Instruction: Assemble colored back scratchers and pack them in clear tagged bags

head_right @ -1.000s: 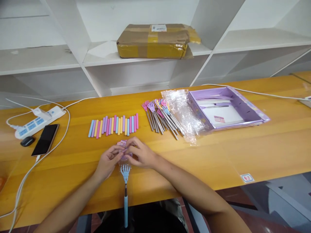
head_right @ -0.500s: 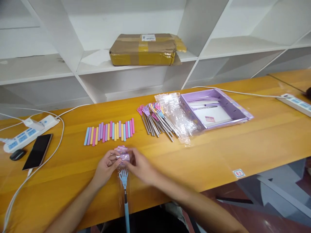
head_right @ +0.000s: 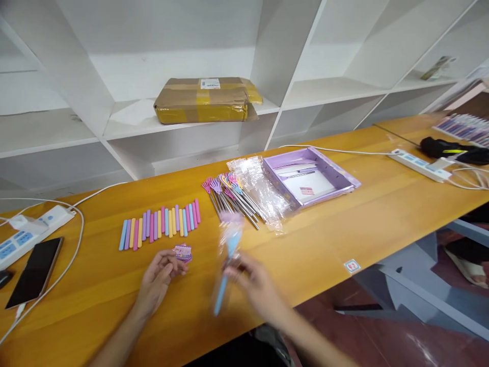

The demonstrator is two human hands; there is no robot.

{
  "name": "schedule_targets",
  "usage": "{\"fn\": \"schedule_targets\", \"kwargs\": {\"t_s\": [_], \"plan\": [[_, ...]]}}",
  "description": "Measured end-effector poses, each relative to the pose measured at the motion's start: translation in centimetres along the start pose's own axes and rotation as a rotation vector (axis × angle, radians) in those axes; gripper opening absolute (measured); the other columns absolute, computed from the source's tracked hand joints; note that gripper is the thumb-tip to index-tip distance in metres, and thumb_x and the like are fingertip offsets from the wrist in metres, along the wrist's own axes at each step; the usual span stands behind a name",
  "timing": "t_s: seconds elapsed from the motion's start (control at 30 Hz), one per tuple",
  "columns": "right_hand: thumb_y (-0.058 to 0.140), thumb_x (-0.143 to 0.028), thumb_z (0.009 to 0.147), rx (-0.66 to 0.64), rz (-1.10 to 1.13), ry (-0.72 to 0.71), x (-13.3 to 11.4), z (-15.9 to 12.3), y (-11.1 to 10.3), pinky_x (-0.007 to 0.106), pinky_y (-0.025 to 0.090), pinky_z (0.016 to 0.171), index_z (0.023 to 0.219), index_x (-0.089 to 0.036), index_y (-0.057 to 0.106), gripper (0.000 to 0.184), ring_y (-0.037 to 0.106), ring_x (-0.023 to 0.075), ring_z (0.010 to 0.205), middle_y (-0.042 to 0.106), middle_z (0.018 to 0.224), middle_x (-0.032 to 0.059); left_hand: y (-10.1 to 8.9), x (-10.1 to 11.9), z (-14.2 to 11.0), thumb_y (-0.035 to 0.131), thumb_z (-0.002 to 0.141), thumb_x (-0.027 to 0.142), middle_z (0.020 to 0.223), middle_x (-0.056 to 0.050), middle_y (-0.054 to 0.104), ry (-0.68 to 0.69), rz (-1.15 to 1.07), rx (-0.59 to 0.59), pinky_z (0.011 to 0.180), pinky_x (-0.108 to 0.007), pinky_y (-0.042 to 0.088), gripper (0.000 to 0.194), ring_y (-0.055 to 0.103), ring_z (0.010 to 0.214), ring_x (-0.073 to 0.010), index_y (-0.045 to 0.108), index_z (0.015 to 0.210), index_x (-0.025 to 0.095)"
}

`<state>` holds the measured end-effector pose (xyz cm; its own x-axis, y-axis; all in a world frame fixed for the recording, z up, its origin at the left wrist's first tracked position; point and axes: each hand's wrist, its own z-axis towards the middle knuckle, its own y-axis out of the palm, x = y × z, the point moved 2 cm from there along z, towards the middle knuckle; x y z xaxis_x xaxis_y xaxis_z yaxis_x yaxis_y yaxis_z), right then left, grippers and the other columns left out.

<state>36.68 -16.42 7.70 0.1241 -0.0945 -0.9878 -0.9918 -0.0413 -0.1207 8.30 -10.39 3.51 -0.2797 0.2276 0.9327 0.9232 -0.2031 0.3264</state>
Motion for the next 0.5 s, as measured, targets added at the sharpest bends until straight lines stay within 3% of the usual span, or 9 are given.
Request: {"fn": "schedule_targets", "kwargs": {"t_s": [0.13, 0.2, 0.23, 0.3, 0.37, 0.43, 0.5], "plan": [[0.073, -0.055, 0.100, 0.492, -0.384, -0.128, -7.3, 6.2, -14.6, 0.040, 0.055, 0.091, 0.103, -0.020, 0.080, 0.036, 0.072, 0.0263, 0.101, 0.079, 0.106, 0.0140, -0.7, -0.4, 0.3, 0.077, 0.097, 0.041, 0.080, 0.000, 0.066, 0.021, 0.125, -0.040, 0.069, -0.030, 0.053, 0.026, 0.064, 0.074, -0.0173, 0.061, 0.104, 0.023], [0.067, -0.046, 0.105, 0.708, -0.664, -0.120, -10.4, 9.5, -20.8, 0.037, 0.049, 0.090, 0.116, -0.012, 0.079, 0.037, 0.071, 0.0216, 0.100, 0.079, 0.108, 0.0179, -1.1, -0.8, 0.5, 0.079, 0.092, 0.036, 0.076, 0.002, 0.061, 0.024, 0.164, -0.067, 0.066, -0.028, 0.050, 0.025, 0.061, 0.072, -0.0165, 0.058, 0.099, 0.023], [0.063, -0.045, 0.107, 0.749, -0.807, -0.081, -11.5, 11.2, -23.3, 0.036, 0.047, 0.088, 0.122, -0.009, 0.078, 0.042, 0.071, 0.0200, 0.100, 0.079, 0.109, 0.0201, -1.3, -0.9, 0.5, 0.079, 0.090, 0.032, 0.075, 0.003, 0.059, 0.016, 0.181, -0.078, 0.066, -0.027, 0.049, 0.025, 0.060, 0.071, -0.0161, 0.057, 0.097, 0.024], [0.049, -0.048, 0.110, 0.635, -1.074, 0.061, -12.4, 14.8, -26.9, 0.036, 0.044, 0.085, 0.133, -0.004, 0.073, 0.056, 0.071, 0.0183, 0.108, 0.077, 0.116, 0.0229, -1.5, -1.2, 0.6, 0.076, 0.086, 0.023, 0.075, 0.003, 0.059, -0.017, 0.204, -0.111, 0.066, -0.027, 0.049, 0.023, 0.058, 0.071, -0.0155, 0.054, 0.093, 0.024], [0.045, -0.049, 0.109, 0.524, -1.156, 0.166, -11.8, 17.8, -29.0, 0.039, 0.043, 0.084, 0.125, 0.002, 0.076, 0.061, 0.071, 0.0198, 0.108, 0.077, 0.113, 0.0249, -1.5, -1.3, 0.6, 0.069, 0.083, 0.017, 0.075, 0.004, 0.060, -0.047, 0.212, -0.155, 0.067, -0.027, 0.049, 0.022, 0.058, 0.070, -0.0149, 0.050, 0.091, 0.024], [0.045, -0.044, 0.112, 0.426, -1.189, 0.243, -10.1, 20.3, -29.7, 0.039, 0.045, 0.086, 0.114, 0.003, 0.078, 0.057, 0.073, 0.0199, 0.106, 0.078, 0.108, 0.0225, -1.5, -1.3, 0.6, 0.064, 0.081, 0.013, 0.074, 0.005, 0.060, -0.059, 0.209, -0.180, 0.066, -0.027, 0.048, 0.022, 0.057, 0.069, -0.0145, 0.048, 0.089, 0.025], [0.050, -0.037, 0.115, 0.350, -1.227, 0.300, -7.7, 21.9, -29.7, 0.037, 0.053, 0.092, 0.115, -0.004, 0.077, 0.043, 0.073, 0.0197, 0.106, 0.077, 0.112, 0.0171, -1.3, -1.1, 0.5, 0.062, 0.079, 0.012, 0.073, 0.005, 0.060, -0.067, 0.198, -0.196, 0.064, -0.026, 0.047, 0.022, 0.056, 0.066, -0.0140, 0.046, 0.089, 0.025]]}}
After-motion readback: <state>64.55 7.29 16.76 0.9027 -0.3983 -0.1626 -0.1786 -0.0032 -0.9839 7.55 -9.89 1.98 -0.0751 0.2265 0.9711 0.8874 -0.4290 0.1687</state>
